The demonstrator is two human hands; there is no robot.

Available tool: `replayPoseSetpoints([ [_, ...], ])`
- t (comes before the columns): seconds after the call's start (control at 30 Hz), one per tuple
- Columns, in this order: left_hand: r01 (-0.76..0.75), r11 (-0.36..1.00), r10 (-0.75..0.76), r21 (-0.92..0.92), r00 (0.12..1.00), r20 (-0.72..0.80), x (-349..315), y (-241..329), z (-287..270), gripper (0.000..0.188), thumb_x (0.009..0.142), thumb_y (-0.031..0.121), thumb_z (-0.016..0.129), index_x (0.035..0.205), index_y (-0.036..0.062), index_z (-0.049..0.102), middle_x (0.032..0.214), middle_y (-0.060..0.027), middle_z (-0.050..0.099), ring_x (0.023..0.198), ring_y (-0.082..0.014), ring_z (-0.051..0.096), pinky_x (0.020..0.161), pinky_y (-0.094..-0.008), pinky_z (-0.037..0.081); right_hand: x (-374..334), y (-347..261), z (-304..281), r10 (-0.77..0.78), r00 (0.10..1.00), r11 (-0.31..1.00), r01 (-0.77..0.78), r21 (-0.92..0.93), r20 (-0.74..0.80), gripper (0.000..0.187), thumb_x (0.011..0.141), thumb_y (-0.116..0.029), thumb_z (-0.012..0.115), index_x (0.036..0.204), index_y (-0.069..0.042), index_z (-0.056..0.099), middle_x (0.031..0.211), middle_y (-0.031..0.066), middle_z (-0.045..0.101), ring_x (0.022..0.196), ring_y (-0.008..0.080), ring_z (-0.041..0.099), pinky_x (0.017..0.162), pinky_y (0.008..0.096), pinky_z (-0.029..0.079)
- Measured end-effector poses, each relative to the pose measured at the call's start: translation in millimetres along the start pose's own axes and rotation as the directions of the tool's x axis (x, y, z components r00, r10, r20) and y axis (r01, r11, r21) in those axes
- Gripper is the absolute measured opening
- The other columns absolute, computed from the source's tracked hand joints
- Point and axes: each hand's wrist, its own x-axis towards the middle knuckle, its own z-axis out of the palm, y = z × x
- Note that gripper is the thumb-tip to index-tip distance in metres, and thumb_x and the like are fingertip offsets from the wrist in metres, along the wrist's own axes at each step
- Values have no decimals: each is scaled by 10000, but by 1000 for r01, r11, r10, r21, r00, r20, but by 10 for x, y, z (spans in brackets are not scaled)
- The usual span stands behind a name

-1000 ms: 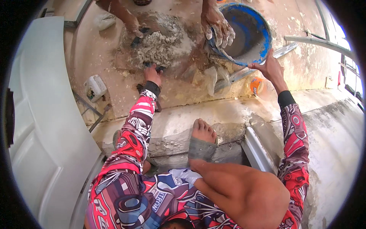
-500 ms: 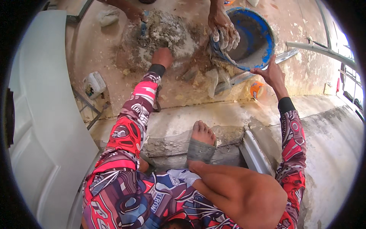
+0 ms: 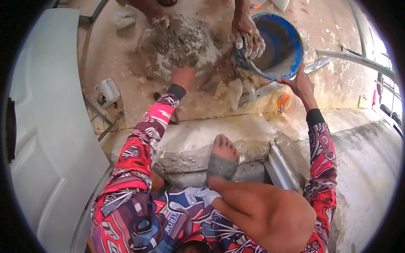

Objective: The person applies wet concrete to a damaged section of a wall using two trowels to spread and smooth the material.

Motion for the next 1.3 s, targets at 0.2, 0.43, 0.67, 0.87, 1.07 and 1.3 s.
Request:
replayPoseSetpoints([
  [0.2,112,971,-133,-211,987,-89,-73,-460,104,190,825,162,587,827,-11,665,846,-224,653,815,-450,625,745,-509,519,36,126,58,-57,995,998,58,8,-76,1327,645,-673,798,1482,142,170,1192,295,632,1126,412,625,903,509,492],
  [0.43,462,187,-592,-867,758,276,-404,-1297,535,243,891,243,624,872,0,638,822,-187,667,704,-383,614,664,-449,468,-6,202,46,14,999,999,-16,-44,-31,1338,637,-669,805,1491,135,160,1232,302,610,1151,412,612,916,508,484],
  [0.67,448,301,-677,-842,722,142,200,-2559,530,310,887,225,621,1129,39,674,1074,-189,669,938,-353,642,795,-456,492,45,9,21,-18,1000,999,18,33,-9,1340,628,-670,810,1484,138,170,1256,299,600,1169,417,599,938,489,480],
  [0.87,337,895,-398,-291,899,-183,753,-2456,12,355,892,279,600,1138,33,670,1073,-226,669,1033,-393,615,867,-492,482,60,-82,57,-52,998,996,55,69,-37,1245,646,-570,848,1490,71,193,1294,260,599,1198,402,585,970,455,476],
  [1.07,43,999,-43,-11,999,14,721,-770,-114,166,819,140,592,908,74,716,1025,-182,676,915,-396,666,803,-518,537,38,187,42,-42,998,999,42,-1,-39,1331,638,-649,816,1491,132,155,1272,297,592,1182,416,591,934,494,486],
  [1.3,-140,955,172,262,980,-101,204,-263,92,144,832,135,599,825,32,698,929,-152,634,802,-339,702,662,-477,579,74,27,100,-38,998,999,38,10,-47,1335,639,-658,809,1491,131,152,1266,301,593,1178,414,595,936,495,485],
])
